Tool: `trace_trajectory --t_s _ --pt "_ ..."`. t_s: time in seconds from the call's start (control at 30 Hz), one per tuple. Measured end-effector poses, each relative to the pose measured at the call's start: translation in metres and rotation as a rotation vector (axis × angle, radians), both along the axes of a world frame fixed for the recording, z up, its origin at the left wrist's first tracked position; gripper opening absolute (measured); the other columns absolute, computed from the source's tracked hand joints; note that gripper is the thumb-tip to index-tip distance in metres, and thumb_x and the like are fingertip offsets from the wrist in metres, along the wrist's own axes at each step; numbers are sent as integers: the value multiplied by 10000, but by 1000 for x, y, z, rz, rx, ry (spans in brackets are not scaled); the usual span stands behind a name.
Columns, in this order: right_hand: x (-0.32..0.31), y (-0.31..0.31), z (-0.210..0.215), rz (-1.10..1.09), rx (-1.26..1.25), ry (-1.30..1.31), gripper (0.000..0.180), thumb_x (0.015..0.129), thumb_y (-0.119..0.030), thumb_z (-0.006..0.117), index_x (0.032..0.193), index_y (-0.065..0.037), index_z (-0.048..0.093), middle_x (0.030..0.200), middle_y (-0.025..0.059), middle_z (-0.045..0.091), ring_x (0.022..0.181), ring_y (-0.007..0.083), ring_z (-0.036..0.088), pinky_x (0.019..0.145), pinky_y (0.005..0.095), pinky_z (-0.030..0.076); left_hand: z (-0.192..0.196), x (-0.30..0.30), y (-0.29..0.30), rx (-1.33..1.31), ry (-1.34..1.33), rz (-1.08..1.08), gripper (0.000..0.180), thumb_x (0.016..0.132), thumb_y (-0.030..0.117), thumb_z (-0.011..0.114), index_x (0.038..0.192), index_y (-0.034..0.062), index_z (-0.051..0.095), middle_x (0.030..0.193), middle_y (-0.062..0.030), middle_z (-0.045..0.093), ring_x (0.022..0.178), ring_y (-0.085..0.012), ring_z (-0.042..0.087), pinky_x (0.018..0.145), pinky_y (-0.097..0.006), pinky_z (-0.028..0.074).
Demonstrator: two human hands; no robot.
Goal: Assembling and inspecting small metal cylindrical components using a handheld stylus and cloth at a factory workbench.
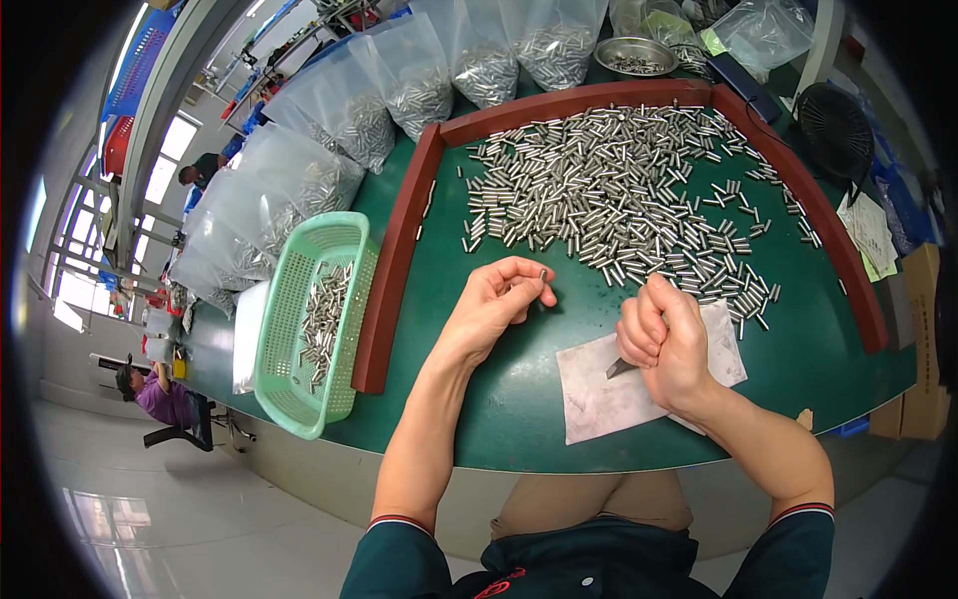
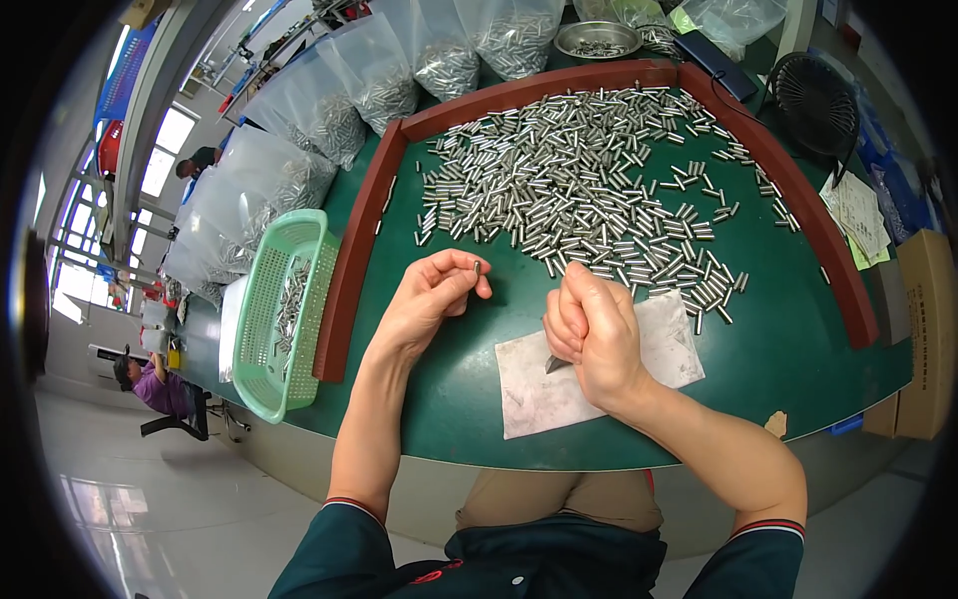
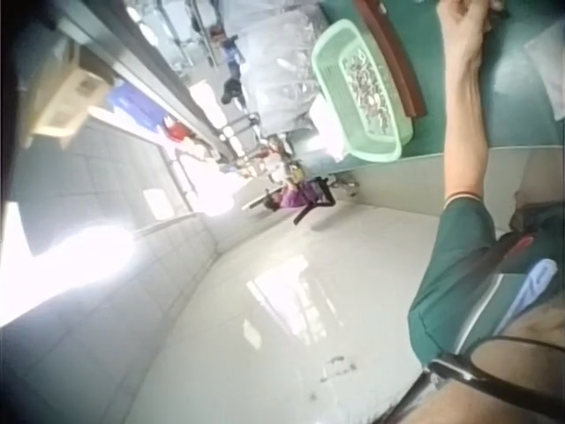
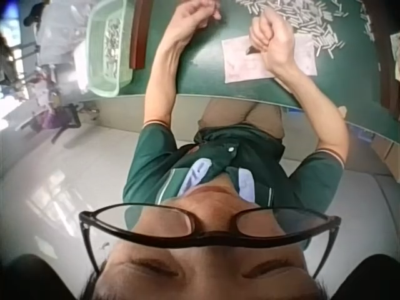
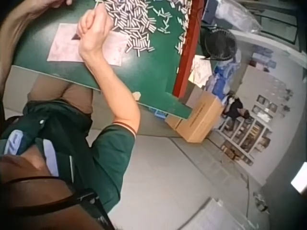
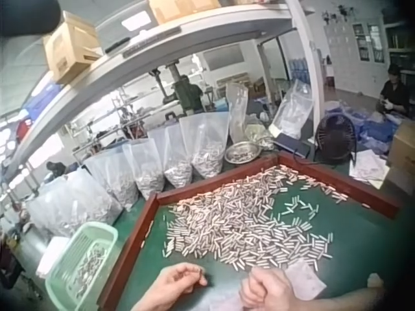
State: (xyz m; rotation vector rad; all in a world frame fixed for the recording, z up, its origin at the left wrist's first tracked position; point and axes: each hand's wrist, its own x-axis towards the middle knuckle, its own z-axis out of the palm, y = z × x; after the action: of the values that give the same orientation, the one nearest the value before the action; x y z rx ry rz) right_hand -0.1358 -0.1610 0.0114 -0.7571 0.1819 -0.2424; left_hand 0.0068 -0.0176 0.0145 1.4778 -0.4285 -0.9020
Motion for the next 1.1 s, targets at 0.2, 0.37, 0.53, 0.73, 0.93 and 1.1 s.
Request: trace_trajectory --t_s 0.2,0.37,0.53,0.73,0.93,1.1 --pt "1 1 1 -19 -18 -35 437 907 -244 321 495 -109 269 428 -5 274 374 71 197 365 221 174 15 -47 -4 263 -602 -340 120 747 92 604 801 -2 552 595 24 479 522 -47 409 455 -213 331" --pt "-2 5 2 -106 -118 -113 439 905 -238 295 485 -113 273 425 -4 276 370 75 180 367 228 177 9 -64 -7 357 -828 -378 138 696 81 620 732 14 505 470 -59 401 407 -185 397 420 -310 321" --pt "-5 4 1 -144 -121 -97 440 905 -233 293 482 -111 278 426 -4 276 375 76 176 370 229 179 8 -63 -8 393 -847 -392 128 699 72 622 719 13 510 471 -55 409 406 -173 398 416 -306 323" --pt "-5 4 -1 -105 -65 -121 428 898 -209 338 493 -82 284 449 -6 295 418 66 241 395 220 206 7 -64 -7 353 -854 -366 116 706 58 620 694 13 514 473 -54 423 409 -161 404 412 -287 327" --pt "-5 4 -1 -92 -68 -136 415 892 -197 344 498 -78 283 454 -10 290 422 67 245 397 220 208 6 -65 -7 350 -845 -362 111 713 47 616 690 9 514 478 -50 426 415 -145 396 413 -275 329" --pt "-3 5 -2 -116 -121 -121 429 903 -220 298 489 -109 283 426 -2 277 385 78 179 378 230 185 7 -65 -7 357 -845 -368 111 713 43 616 689 7 514 481 -50 430 418 -141 396 414 -274 329"
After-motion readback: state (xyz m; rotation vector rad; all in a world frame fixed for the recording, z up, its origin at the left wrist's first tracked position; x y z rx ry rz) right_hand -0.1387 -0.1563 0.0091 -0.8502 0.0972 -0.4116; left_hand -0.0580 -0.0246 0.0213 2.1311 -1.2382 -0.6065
